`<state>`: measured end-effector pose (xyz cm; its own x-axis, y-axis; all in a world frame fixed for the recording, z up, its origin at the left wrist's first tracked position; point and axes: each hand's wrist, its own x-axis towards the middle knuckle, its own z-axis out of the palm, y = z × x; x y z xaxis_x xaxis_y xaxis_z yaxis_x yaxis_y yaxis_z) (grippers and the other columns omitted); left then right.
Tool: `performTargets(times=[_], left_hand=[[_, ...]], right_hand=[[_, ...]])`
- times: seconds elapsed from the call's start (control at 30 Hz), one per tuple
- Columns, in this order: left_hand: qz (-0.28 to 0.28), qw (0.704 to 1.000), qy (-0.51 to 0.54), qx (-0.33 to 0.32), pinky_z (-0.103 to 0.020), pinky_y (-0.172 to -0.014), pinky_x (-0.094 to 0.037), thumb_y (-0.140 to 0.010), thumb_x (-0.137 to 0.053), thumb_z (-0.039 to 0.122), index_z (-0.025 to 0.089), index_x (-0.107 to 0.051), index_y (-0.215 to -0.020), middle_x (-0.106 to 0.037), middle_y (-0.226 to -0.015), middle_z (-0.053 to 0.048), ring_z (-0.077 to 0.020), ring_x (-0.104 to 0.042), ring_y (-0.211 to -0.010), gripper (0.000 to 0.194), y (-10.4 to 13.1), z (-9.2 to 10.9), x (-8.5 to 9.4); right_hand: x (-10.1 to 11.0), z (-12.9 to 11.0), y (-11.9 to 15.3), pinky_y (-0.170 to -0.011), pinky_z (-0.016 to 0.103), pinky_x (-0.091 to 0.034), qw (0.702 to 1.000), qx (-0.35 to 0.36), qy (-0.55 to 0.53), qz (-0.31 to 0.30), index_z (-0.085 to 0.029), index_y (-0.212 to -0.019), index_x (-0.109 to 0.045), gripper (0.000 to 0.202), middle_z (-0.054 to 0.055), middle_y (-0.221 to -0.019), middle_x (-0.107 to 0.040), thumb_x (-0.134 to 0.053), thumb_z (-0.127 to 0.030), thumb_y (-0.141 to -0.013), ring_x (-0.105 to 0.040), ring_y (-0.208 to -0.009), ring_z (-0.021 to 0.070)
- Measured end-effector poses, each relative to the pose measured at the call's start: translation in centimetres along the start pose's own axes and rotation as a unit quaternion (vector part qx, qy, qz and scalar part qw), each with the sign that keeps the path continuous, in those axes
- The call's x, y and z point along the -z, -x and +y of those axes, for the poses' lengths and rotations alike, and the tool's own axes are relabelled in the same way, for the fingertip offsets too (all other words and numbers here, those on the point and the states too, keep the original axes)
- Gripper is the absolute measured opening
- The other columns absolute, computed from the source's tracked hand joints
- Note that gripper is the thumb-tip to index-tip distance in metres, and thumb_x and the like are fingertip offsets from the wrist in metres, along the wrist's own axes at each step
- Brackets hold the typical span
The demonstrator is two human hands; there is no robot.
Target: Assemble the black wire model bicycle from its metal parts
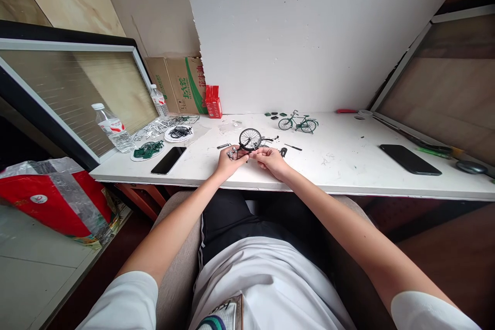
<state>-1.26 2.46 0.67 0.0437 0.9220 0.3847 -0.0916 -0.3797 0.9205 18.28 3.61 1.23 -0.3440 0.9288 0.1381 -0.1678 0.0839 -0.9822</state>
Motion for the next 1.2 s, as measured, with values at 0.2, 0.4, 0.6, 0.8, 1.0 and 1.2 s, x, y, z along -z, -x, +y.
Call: performTargets(times=[0.2, 0.4, 0.6, 0.8, 1.0, 1.2], left_hand=[[-0.003, 1.000, -0.016, 0.001, -0.043, -0.090, -0.062, -0.066, -0.094, 0.038, 0.014, -0.073, -0.095, -0.079, -0.096, -0.011, -0.0258, -0.075, -0.092, 0.043, -0.1, -0.1, 0.1], [-0.004, 1.000, 0.010, 0.017, -0.044, -0.091, -0.062, -0.064, -0.095, 0.035, 0.013, -0.073, -0.097, -0.079, -0.099, -0.011, -0.0260, -0.075, -0.095, 0.045, -0.1, -0.4, 0.3], [-0.014, 0.999, 0.023, 0.028, -0.045, -0.093, -0.062, -0.064, -0.096, 0.032, 0.013, -0.073, -0.101, -0.078, -0.106, -0.014, -0.0272, -0.075, -0.100, 0.048, 0.0, -0.4, 0.6], [-0.020, 0.999, 0.020, 0.034, -0.045, -0.093, -0.063, -0.064, -0.096, 0.033, 0.013, -0.071, -0.100, -0.078, -0.106, -0.014, -0.0275, -0.075, -0.101, 0.047, 0.2, -0.3, 0.6], [-0.022, 0.999, 0.016, 0.029, -0.045, -0.091, -0.062, -0.065, -0.095, 0.033, 0.014, -0.071, -0.097, -0.077, -0.102, -0.013, -0.0266, -0.075, -0.098, 0.045, 0.3, -0.2, 0.5], [-0.030, 0.999, 0.022, 0.031, -0.044, -0.092, -0.062, -0.064, -0.095, 0.035, 0.014, -0.071, -0.098, -0.078, -0.102, -0.012, -0.0264, -0.074, -0.099, 0.046, 0.3, -0.2, 0.5]], right_hand=[[0.0, 0.1, -0.1, -0.048, 0.024, -0.029, 1.000, -0.006, -0.004, -0.001, -0.017, -0.092, -0.076, 0.044, 0.000, -0.079, -0.069, -0.092, -0.049, -0.067, -0.043, -0.054, 0.0058], [-0.4, -0.6, 0.3, -0.048, 0.024, -0.028, 1.000, -0.005, -0.009, -0.001, -0.016, -0.092, -0.075, 0.043, -0.002, -0.071, -0.064, -0.092, -0.047, -0.067, -0.041, -0.053, 0.0061], [-0.7, -1.0, 0.7, -0.049, 0.024, -0.029, 1.000, -0.002, 0.014, -0.003, -0.016, -0.090, -0.074, 0.042, -0.004, -0.064, -0.057, -0.090, -0.049, -0.069, -0.043, -0.052, 0.0072], [-0.6, -1.1, 0.8, -0.049, 0.024, -0.031, 0.999, 0.004, 0.036, -0.017, -0.015, -0.089, -0.074, 0.042, -0.003, -0.065, -0.058, -0.089, -0.050, -0.071, -0.044, -0.052, 0.0072], [-0.5, -1.0, 0.9, -0.049, 0.024, -0.031, 0.998, 0.006, 0.052, -0.023, -0.016, -0.089, -0.073, 0.041, -0.003, -0.063, -0.057, -0.087, -0.051, -0.073, -0.044, -0.052, 0.0079], [-0.5, -1.0, 0.9, -0.049, 0.023, -0.031, 0.998, 0.010, 0.047, -0.028, -0.016, -0.088, -0.072, 0.042, -0.003, -0.063, -0.057, -0.087, -0.051, -0.072, -0.044, -0.051, 0.0076]])
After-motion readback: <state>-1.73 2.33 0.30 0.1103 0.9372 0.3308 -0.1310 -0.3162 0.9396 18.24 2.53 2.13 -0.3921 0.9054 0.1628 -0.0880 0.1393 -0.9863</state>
